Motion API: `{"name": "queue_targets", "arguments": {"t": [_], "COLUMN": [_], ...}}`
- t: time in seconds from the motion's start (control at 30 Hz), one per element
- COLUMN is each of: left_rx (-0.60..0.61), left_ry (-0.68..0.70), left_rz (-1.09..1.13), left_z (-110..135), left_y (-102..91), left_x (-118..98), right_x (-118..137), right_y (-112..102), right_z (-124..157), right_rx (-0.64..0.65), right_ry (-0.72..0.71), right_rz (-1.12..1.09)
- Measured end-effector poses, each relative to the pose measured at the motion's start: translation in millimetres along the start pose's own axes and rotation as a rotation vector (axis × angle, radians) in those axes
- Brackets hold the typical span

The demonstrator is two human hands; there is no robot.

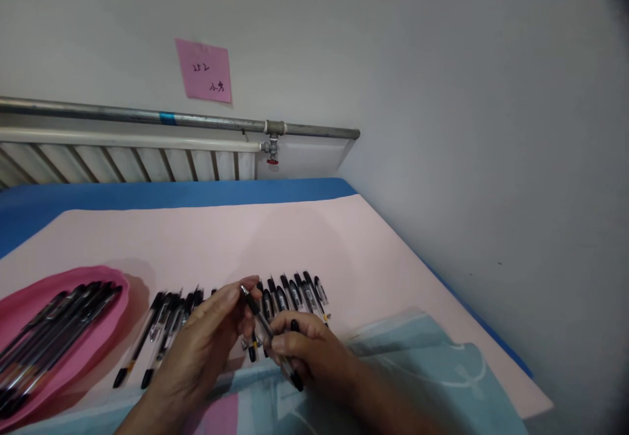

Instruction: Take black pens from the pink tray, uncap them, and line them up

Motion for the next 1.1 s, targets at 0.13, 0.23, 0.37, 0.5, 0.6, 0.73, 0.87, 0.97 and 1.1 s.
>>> {"name": "queue_targets", "arguments": {"t": [0.13,0.23,0.37,0.5,0.6,0.73,0.87,0.97,1.1], "left_rx": [-0.071,-0.105,-0.111,-0.041,-0.088,-0.124,-0.168,-0.082,-0.093], "left_ry": [0.006,0.027,0.036,0.014,0.013,0.027,0.065,0.026,-0.017], "left_rz": [0.015,-0.011,-0.048,-0.002,0.023,0.0,-0.04,-0.016,-0.007], "left_z": [-0.2,-1.6,-2.3,0.2,1.2,-1.4,-2.0,0.1,2.2], "left_y": [-4.7,-8.1,-7.4,-3.8,-6.3,-8.8,-8.7,-5.0,-5.1], "left_x": [-1.7,-1.1,0.6,-1.0,-3.6,-4.8,-4.3,-3.3,-4.1], "right_x": [-0.6,-0.3,-0.4,1.6,3.3,1.6,-1.4,-1.4,0.3], "right_y": [-0.3,3.0,5.6,4.0,4.3,5.0,4.5,4.6,5.3], "right_z": [1.4,3.0,2.9,1.7,2.2,3.7,3.3,2.4,3.2], "right_rx": [0.037,0.025,-0.014,-0.001,0.036,0.021,0.024,0.003,0.011], "right_ry": [-0.001,0.038,0.066,0.033,0.032,0.048,0.026,0.025,0.033], "right_rz": [0.052,0.129,0.117,0.029,0.063,0.139,0.274,0.212,0.182]}}
Point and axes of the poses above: each hand's wrist, its own z-axis away from the middle knuckle, its own y-axis out of the palm, x = y × z, the point moved 3 cm from there along -z, towards the middle knuckle, and after that the axes turned 15 degrees about -y, right-handed, at the moved point
